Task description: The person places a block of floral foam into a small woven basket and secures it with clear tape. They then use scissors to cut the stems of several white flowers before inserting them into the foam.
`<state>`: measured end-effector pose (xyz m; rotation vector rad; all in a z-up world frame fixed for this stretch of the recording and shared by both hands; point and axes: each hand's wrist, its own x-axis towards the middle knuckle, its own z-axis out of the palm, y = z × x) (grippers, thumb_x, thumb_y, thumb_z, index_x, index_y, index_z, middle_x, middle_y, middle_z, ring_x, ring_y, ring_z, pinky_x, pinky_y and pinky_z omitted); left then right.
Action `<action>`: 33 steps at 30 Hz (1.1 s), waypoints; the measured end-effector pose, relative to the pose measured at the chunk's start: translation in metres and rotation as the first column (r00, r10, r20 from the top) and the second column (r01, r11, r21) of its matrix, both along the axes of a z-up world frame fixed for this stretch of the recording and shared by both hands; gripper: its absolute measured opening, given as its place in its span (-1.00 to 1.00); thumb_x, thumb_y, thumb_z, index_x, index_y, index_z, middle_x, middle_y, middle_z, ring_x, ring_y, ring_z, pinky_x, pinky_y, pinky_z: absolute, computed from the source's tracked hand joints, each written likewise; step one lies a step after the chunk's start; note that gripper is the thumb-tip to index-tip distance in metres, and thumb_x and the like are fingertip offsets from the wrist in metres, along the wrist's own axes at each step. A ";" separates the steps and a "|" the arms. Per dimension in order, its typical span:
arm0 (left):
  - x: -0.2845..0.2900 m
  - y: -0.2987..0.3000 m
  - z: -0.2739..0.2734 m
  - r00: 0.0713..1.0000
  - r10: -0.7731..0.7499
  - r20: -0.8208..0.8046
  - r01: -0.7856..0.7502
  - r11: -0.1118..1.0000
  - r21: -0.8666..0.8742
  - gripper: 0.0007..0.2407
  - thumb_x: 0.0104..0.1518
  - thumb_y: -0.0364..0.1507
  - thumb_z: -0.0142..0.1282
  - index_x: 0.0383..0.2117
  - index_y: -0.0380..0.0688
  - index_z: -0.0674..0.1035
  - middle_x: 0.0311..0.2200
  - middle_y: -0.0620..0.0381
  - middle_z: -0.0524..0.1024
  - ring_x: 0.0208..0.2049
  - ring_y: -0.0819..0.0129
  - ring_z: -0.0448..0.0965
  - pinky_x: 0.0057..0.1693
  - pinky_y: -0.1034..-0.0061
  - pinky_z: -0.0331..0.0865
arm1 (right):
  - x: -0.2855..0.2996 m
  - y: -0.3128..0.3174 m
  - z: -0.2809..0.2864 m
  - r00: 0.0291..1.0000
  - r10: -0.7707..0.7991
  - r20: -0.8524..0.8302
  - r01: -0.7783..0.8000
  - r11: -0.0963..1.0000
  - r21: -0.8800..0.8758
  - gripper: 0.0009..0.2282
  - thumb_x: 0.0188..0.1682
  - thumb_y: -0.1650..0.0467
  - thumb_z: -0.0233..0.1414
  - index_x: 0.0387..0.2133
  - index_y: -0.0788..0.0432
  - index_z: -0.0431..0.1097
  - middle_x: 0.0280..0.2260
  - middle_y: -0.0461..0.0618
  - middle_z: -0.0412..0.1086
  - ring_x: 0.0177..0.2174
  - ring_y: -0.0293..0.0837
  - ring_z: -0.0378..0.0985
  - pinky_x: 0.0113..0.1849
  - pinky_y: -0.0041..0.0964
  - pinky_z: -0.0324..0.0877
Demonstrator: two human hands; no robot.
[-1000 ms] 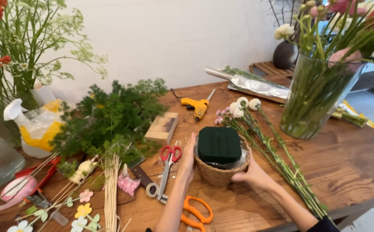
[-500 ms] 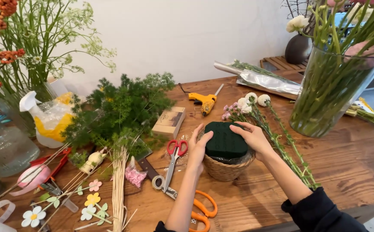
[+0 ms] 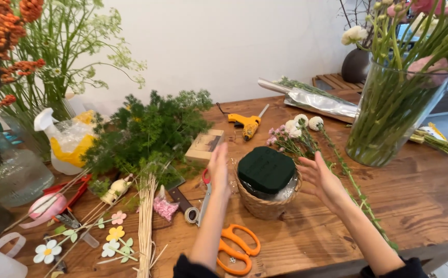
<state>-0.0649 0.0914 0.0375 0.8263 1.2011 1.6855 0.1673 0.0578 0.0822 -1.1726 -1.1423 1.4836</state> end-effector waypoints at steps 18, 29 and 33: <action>0.030 -0.017 -0.020 0.992 -0.119 -0.035 0.116 0.990 -0.080 -0.39 0.16 0.05 -0.44 0.34 0.14 0.21 0.42 0.26 0.03 0.44 0.39 -0.08 0.45 0.34 -0.19 | -0.057 -0.030 -0.039 0.928 -0.326 0.182 0.288 0.935 0.207 -0.38 0.00 0.01 -0.53 0.36 -0.17 -0.12 0.41 -0.21 -0.19 0.37 -0.19 -0.22 0.30 -0.09 -0.23; 0.026 -0.020 -0.015 0.996 -0.090 0.026 0.091 0.993 -0.074 -0.39 0.15 0.05 -0.41 0.25 0.03 0.38 0.36 0.14 0.19 0.40 0.35 0.11 0.43 0.36 -0.05 | -0.053 -0.031 -0.023 0.943 -0.321 0.084 0.313 0.945 0.095 -0.43 0.07 0.07 -0.54 0.31 -0.12 0.07 0.35 -0.09 0.03 0.33 -0.10 -0.01 0.28 -0.08 -0.01; 0.025 -0.014 -0.016 0.997 -0.075 -0.016 0.073 0.992 -0.099 -0.40 0.15 0.06 -0.42 0.25 0.09 0.38 0.38 0.16 0.17 0.41 0.31 0.07 0.44 0.24 -0.09 | -0.055 -0.036 -0.019 0.946 -0.323 -0.023 0.323 0.946 0.004 -0.45 0.08 0.09 -0.51 0.33 -0.14 0.03 0.35 -0.10 0.02 0.32 -0.10 0.01 0.28 -0.07 0.02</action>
